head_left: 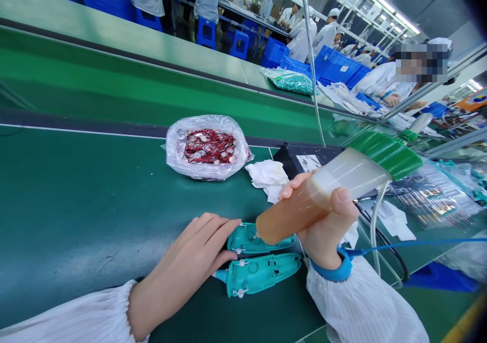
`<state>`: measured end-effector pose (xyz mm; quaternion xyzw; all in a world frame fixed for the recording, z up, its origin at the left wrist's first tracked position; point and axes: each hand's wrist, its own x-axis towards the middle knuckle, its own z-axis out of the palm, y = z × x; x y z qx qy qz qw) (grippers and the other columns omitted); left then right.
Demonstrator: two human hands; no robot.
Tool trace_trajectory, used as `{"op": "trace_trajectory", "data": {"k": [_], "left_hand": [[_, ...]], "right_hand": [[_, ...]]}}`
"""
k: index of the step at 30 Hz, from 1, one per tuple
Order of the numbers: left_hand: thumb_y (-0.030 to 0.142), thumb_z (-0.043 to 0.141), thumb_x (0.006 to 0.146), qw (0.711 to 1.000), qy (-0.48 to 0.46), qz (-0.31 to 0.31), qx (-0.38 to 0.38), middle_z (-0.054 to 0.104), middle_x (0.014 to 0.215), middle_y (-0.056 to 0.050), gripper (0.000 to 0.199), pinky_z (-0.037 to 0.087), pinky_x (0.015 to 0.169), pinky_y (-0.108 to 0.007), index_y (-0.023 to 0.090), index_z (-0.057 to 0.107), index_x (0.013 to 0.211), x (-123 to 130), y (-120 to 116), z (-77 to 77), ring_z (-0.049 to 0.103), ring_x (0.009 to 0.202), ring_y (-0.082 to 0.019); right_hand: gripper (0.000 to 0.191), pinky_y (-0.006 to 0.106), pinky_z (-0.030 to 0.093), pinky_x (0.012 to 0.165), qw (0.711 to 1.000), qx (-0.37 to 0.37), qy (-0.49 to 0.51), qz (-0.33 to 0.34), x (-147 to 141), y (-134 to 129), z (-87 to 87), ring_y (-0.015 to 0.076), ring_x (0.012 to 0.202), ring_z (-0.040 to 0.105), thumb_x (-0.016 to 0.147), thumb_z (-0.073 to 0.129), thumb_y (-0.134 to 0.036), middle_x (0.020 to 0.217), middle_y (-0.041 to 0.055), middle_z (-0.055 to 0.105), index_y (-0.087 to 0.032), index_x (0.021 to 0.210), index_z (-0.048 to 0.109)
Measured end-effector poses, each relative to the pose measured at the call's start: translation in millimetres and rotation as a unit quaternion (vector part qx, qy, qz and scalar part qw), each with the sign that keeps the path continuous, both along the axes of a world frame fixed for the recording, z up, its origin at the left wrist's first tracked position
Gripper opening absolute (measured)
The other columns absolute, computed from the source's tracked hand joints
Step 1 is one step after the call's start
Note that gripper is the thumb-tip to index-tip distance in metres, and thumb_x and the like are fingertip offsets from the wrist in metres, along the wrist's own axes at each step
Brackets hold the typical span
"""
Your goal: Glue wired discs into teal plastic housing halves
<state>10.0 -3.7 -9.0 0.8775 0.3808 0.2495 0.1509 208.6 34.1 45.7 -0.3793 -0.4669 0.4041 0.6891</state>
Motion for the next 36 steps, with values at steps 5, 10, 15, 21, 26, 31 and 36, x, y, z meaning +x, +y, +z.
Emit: {"op": "trace_trajectory", "data": {"k": [5,10,15,21,26,31,36], "left_hand": [[0.040,0.034,0.099,1.000,0.003,0.000,0.003,0.062,0.106,-0.007,0.036,0.049,0.074,-0.036,0.019,0.047,0.125,-0.7,-0.6,-1.6,0.058,0.093,-0.023],[0.039,0.035,0.099,1.000,0.001,-0.006,0.005,0.062,0.105,-0.007,0.036,0.049,0.074,-0.036,0.018,0.047,0.125,-0.8,0.0,-0.7,0.057,0.092,-0.023],[0.038,0.037,0.098,1.000,-0.006,-0.003,0.010,0.062,0.104,-0.007,0.035,0.049,0.073,-0.035,0.017,0.049,0.123,-0.3,0.1,-0.1,0.058,0.091,-0.023],[0.039,0.034,0.099,1.000,-0.002,-0.006,0.007,0.062,0.105,-0.007,0.037,0.049,0.074,-0.036,0.017,0.048,0.124,-0.1,0.4,0.0,0.057,0.091,-0.023],[0.039,0.034,0.099,1.000,0.000,-0.004,0.019,0.062,0.104,-0.007,0.037,0.049,0.072,-0.035,0.016,0.049,0.124,0.1,0.6,-1.4,0.058,0.090,-0.023],[0.040,0.032,0.099,1.000,0.010,-0.003,0.022,0.063,0.103,-0.008,0.039,0.049,0.071,-0.036,0.015,0.049,0.124,-0.1,1.0,-1.2,0.058,0.089,-0.023],[0.039,0.031,0.099,1.000,0.012,-0.005,0.023,0.062,0.103,-0.009,0.039,0.049,0.072,-0.037,0.015,0.048,0.124,0.1,0.4,-1.4,0.058,0.090,-0.023]], "right_hand": [[0.036,0.028,0.045,0.044,1.000,0.002,-0.015,-0.010,-2.4,0.9,-1.4,0.0183,0.052,0.058,0.076,0.057,-0.055,0.060,0.0020,0.062,-0.020,0.072,0.064],[0.032,0.029,0.045,0.043,1.000,0.007,0.005,-0.022,-2.3,1.4,-2.8,0.0182,0.052,0.058,0.074,0.060,-0.053,0.062,0.0012,0.063,-0.021,0.075,0.065],[0.035,0.030,0.046,0.043,0.999,0.002,-0.004,-0.033,-1.1,2.3,-2.8,0.0187,0.053,0.058,0.074,0.059,-0.055,0.063,0.0021,0.062,-0.020,0.074,0.064],[0.031,0.028,0.047,0.043,0.999,0.027,-0.001,-0.043,-0.3,2.0,-1.1,0.0176,0.053,0.060,0.075,0.060,-0.051,0.067,-0.0009,0.062,-0.022,0.088,0.060],[0.032,0.030,0.048,0.043,0.999,0.029,-0.013,-0.044,0.2,1.4,1.4,0.0182,0.052,0.059,0.074,0.060,-0.051,0.066,-0.0003,0.062,-0.021,0.085,0.061],[0.029,0.030,0.049,0.044,0.999,0.036,-0.003,-0.032,0.6,0.1,2.6,0.0186,0.054,0.060,0.071,0.065,-0.049,0.068,-0.0004,0.063,-0.023,0.085,0.062],[0.025,0.032,0.049,0.045,0.998,0.064,-0.015,-0.015,2.0,-2.0,1.5,0.0195,0.055,0.061,0.073,0.065,-0.044,0.070,0.0004,0.064,-0.024,0.088,0.064]]}}
